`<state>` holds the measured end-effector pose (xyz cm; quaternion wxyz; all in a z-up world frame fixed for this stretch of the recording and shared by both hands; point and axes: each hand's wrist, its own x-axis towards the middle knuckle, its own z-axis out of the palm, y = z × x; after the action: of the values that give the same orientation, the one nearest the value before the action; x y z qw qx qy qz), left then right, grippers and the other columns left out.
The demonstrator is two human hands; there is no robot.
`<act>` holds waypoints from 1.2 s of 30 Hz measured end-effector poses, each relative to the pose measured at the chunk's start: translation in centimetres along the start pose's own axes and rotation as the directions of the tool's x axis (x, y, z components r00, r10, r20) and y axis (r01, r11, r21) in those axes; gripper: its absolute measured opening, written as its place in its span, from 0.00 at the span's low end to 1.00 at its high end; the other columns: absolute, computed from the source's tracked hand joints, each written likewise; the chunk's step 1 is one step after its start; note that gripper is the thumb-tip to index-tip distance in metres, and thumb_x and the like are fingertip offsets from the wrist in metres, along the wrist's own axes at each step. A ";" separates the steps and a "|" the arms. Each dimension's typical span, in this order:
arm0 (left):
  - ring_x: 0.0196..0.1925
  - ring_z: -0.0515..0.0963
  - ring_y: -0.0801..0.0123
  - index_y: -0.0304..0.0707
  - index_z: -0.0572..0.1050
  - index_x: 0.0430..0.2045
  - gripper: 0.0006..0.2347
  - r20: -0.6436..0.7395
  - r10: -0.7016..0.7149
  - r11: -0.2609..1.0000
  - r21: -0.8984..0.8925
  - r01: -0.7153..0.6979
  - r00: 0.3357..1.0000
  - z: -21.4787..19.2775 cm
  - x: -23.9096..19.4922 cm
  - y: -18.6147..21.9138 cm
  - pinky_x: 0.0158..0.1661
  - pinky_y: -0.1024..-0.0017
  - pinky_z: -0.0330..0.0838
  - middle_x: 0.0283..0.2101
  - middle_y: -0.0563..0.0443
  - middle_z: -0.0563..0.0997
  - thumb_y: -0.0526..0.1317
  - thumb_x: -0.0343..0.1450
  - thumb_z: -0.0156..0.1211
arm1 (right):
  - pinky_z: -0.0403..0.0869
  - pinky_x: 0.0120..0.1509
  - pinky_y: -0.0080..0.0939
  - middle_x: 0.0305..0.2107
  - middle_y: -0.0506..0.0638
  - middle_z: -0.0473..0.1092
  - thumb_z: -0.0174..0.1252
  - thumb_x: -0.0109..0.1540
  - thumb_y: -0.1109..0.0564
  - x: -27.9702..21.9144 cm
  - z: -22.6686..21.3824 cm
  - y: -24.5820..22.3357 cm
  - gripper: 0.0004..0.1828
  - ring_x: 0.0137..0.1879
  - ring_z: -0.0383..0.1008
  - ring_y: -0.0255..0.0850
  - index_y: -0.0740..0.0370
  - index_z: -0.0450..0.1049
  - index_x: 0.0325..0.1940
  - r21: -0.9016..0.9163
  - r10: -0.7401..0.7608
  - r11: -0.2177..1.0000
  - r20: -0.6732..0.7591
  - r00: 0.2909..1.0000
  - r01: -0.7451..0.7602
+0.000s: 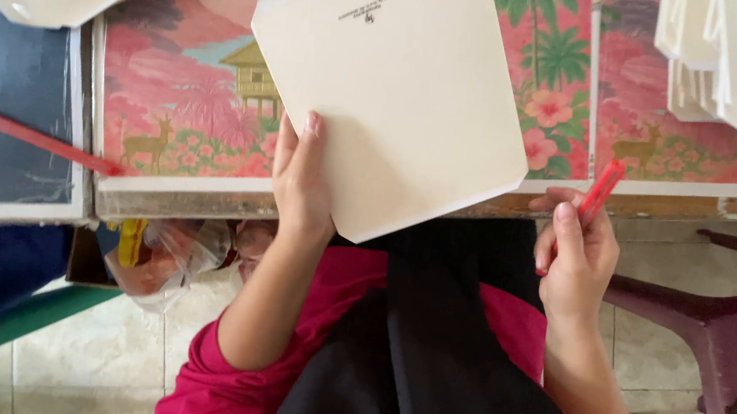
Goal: The person sits on the floor and repeatedly assembles small cardboard boxes. They place a brown cardboard insert into a white box frame, then use a red tool to press along the edges to secure the fit. The person handles multiple boxes one at a time, stacking completed ones on the table.
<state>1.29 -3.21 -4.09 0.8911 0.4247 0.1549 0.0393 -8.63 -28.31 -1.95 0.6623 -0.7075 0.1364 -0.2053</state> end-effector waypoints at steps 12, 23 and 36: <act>0.25 0.80 0.70 0.36 0.71 0.33 0.07 0.527 -0.290 0.878 0.478 0.003 0.799 2.3 0.0 2.2 0.27 0.68 0.78 0.25 0.46 0.80 0.40 0.70 0.57 | 0.54 0.18 0.29 0.21 0.61 0.65 0.47 0.67 0.64 4.2 -5.5 -5.8 0.14 0.12 0.55 0.35 0.79 0.68 0.54 -0.203 -0.296 0.938 -0.038 0.955 0.282; 0.44 0.77 0.64 0.31 0.71 0.40 0.15 0.646 0.083 0.682 0.518 -0.515 0.759 6.1 -2.2 9.2 0.47 0.70 0.72 0.42 0.45 0.78 0.43 0.76 0.38 | 0.74 0.67 0.42 0.57 0.46 0.62 0.65 0.48 0.63 5.3 -14.9 -2.8 0.39 0.62 0.65 0.39 0.56 0.62 0.63 -0.181 -0.184 0.963 0.108 0.977 0.201; 0.22 0.71 0.56 0.45 0.75 0.27 0.09 0.805 0.354 -0.400 0.591 -0.700 0.477 -4.1 6.9 11.7 0.21 0.61 0.65 0.25 0.51 0.73 0.26 0.62 0.54 | 0.46 0.34 0.42 0.23 0.49 0.48 0.41 0.53 0.57 7.0 -19.7 2.6 0.08 0.30 0.46 0.39 0.60 0.51 0.30 -0.481 0.115 0.874 0.071 0.991 -0.067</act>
<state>7.26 8.68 0.78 0.1881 0.9090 -0.2157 0.3029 -11.62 -49.16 -2.97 0.4823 -0.8508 0.1835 -0.0991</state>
